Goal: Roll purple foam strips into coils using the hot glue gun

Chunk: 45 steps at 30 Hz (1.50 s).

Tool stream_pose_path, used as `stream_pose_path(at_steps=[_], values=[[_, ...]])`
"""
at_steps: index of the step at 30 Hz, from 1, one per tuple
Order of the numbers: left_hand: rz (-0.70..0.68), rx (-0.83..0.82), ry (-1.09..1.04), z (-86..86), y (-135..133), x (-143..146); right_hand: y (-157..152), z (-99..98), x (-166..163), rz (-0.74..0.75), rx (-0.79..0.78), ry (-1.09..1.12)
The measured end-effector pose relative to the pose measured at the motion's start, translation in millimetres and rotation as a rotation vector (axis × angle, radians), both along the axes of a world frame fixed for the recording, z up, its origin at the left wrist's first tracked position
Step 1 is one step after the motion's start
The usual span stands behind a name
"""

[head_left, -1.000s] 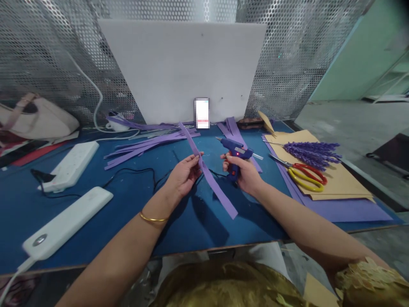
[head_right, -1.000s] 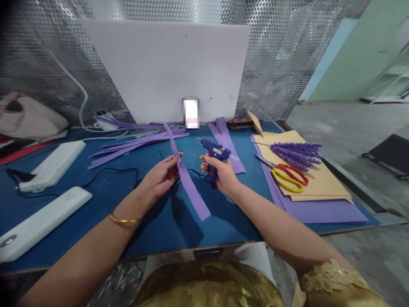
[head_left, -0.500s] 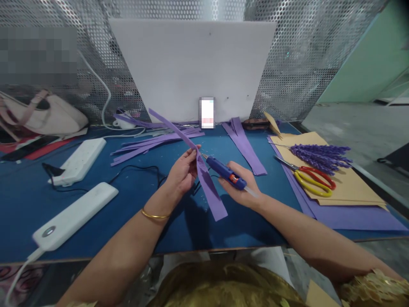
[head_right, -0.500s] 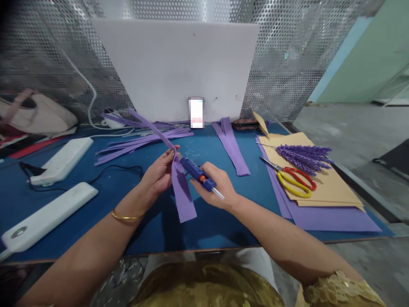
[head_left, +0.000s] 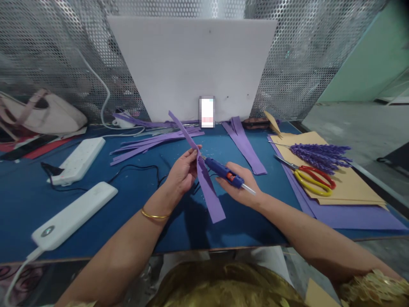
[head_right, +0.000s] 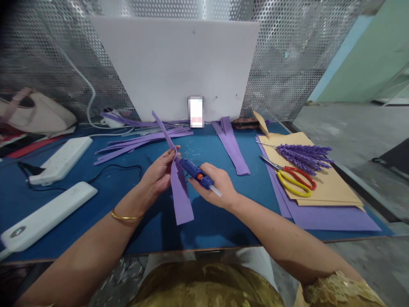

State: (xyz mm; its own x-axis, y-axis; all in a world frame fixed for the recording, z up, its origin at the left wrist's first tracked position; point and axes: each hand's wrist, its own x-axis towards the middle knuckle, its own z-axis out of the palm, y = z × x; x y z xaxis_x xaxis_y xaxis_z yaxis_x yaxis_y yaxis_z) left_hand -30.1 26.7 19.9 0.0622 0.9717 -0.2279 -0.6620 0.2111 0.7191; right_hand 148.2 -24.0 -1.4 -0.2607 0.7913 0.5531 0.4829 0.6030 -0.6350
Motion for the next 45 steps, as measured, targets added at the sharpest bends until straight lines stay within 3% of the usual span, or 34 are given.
stream_pose_path(at_steps=[45], values=[[0.010, 0.013, 0.041, 1.9, 1.4, -3.3, 0.5, 2.2, 0.4, -0.027, -0.015, -0.090]])
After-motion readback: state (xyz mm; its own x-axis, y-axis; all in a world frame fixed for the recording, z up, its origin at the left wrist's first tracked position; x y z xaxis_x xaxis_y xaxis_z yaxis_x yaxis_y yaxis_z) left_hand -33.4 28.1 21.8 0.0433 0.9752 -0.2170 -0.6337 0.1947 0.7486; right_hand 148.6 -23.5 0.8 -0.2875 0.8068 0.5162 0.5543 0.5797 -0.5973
